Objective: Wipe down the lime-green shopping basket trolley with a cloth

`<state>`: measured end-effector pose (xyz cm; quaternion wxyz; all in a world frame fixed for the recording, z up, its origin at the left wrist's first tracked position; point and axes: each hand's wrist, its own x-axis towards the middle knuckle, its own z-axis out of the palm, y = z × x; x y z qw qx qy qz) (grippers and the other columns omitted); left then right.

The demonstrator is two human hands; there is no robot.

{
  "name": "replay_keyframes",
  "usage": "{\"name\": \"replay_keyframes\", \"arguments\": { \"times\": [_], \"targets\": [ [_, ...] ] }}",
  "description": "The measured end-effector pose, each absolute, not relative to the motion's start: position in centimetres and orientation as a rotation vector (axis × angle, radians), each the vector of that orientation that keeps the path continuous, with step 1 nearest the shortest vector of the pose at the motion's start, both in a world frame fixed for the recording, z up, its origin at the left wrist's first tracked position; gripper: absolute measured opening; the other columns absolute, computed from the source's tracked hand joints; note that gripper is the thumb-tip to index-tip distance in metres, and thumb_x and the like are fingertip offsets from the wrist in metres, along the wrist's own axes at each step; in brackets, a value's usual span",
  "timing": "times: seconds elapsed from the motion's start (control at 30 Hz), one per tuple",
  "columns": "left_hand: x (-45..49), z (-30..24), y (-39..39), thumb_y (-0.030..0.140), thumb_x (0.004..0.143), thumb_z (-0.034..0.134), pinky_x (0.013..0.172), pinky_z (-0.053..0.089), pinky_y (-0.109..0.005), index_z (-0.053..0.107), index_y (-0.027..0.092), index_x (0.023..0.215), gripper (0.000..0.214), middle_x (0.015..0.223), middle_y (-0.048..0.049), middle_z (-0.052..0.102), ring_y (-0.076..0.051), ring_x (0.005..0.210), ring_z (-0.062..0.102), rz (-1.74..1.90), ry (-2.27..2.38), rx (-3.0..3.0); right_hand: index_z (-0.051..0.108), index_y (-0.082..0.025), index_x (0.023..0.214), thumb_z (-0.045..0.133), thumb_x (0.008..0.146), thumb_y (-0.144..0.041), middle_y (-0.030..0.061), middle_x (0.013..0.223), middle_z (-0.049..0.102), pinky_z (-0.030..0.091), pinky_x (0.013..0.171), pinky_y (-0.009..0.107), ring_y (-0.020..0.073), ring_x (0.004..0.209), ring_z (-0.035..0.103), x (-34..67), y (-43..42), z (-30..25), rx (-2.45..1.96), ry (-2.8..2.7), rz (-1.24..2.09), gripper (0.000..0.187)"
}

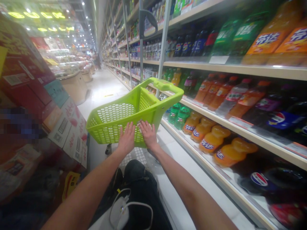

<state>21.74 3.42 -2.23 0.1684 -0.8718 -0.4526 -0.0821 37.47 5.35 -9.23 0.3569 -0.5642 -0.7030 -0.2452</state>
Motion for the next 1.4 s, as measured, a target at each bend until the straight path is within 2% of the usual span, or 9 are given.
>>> {"name": "replay_keyframes", "arguments": {
  "times": [0.23,0.33,0.47,0.6,0.93,1.03,1.13,1.27,1.4],
  "targets": [
    [22.5,-2.5,3.2,0.014,0.076,0.034,0.109,0.01,-0.053,0.023,0.007,0.139,0.064,0.149,-0.0112,0.016,-0.025,0.137,0.01,-0.244,-1.237,-2.502,0.047,-0.018,0.125,0.037,0.088,-0.01,0.0113,0.131,0.049,0.023,0.103,0.053,0.0219,0.127,0.037,37.6,3.6,-12.9,-1.452,-1.978,-0.547,0.039],
    [22.7,-2.4,3.3,0.013,0.076,0.034,0.109,0.012,-0.053,0.024,0.007,0.138,0.064,0.149,-0.011,0.016,-0.025,0.137,0.01,-0.265,-1.241,-2.497,0.047,-0.018,0.126,0.037,0.088,-0.013,0.0114,0.131,0.05,0.019,0.105,0.052,0.0211,0.129,0.034,38.3,3.5,-10.6,-1.426,-1.87,-0.594,0.04],
    [23.2,-1.9,3.5,0.012,0.074,0.036,0.108,0.013,-0.054,0.022,0.006,0.139,0.067,0.149,-0.0111,0.015,-0.025,0.138,0.009,-0.299,-1.281,-2.473,0.043,-0.017,0.13,0.033,0.088,-0.016,0.0126,0.135,0.045,0.012,0.108,0.052,0.0216,0.133,0.026,39.7,4.7,-4.8,-1.42,-1.571,-0.709,0.043],
    [23.8,-1.3,3.4,0.012,0.072,0.037,0.109,0.012,-0.053,0.022,0.007,0.139,0.068,0.149,-0.0103,0.014,-0.024,0.138,0.01,-0.294,-1.308,-2.482,0.041,-0.017,0.132,0.031,0.089,-0.017,0.0119,0.136,0.044,0.012,0.107,0.052,0.0225,0.134,0.024,40.7,6.2,-1.5,-1.427,-1.493,-0.784,0.044],
    [24.6,-1.6,2.8,0.014,0.074,0.038,0.109,0.012,-0.052,0.022,0.008,0.139,0.067,0.149,-0.011,0.015,-0.024,0.138,0.009,-0.31,-1.248,-2.488,0.046,-0.019,0.127,0.037,0.088,-0.013,0.0108,0.134,0.047,0.018,0.105,0.054,0.0221,0.13,0.033,40.0,4.8,-6.8,-1.49,-1.842,-0.651,0.04],
    [25.0,-1.5,2.9,0.013,0.074,0.037,0.109,0.012,-0.052,0.021,0.009,0.139,0.068,0.149,-0.0099,0.014,-0.023,0.138,0.008,-0.325,-1.23,-2.484,0.048,-0.019,0.125,0.037,0.088,-0.014,0.0101,0.131,0.05,0.019,0.105,0.052,0.0215,0.128,0.035,40.6,3.9,-6.9,-1.431,-1.845,-0.695,0.039],
    [25.5,-0.8,3.1,0.013,0.073,0.038,0.11,0.012,-0.052,0.021,0.008,0.139,0.069,0.15,-0.0099,0.013,-0.023,0.138,0.007,-0.335,-1.219,-2.496,0.046,-0.018,0.127,0.036,0.088,-0.016,0.0116,0.131,0.05,0.017,0.106,0.051,0.0218,0.13,0.033,42.7,3.8,-4.7,-1.404,-1.644,-0.784,0.041],
    [26.9,0.7,3.3,0.013,0.072,0.038,0.109,0.012,-0.053,0.019,0.007,0.139,0.07,0.15,-0.0107,0.011,-0.024,0.138,0.007,-0.384,-1.198,-2.495,0.039,-0.015,0.134,0.035,0.086,-0.018,0.0135,0.137,0.042,0.016,0.106,0.053,0.0241,0.134,0.025,47.0,4.9,-0.1,-1.438,-1.306,-0.843,0.048],
    [28.4,2.0,3.0,0.014,0.075,0.038,0.11,0.011,-0.052,0.018,0.009,0.14,0.068,0.15,-0.0104,0.012,-0.023,0.138,0.006,-0.426,-1.162,-2.51,0.035,-0.017,0.136,0.034,0.085,-0.017,0.0117,0.14,0.037,0.015,0.106,0.054,0.0244,0.134,0.023,48.6,6.1,1.5,-1.475,-1.283,-0.823,0.051]
  ]
}}
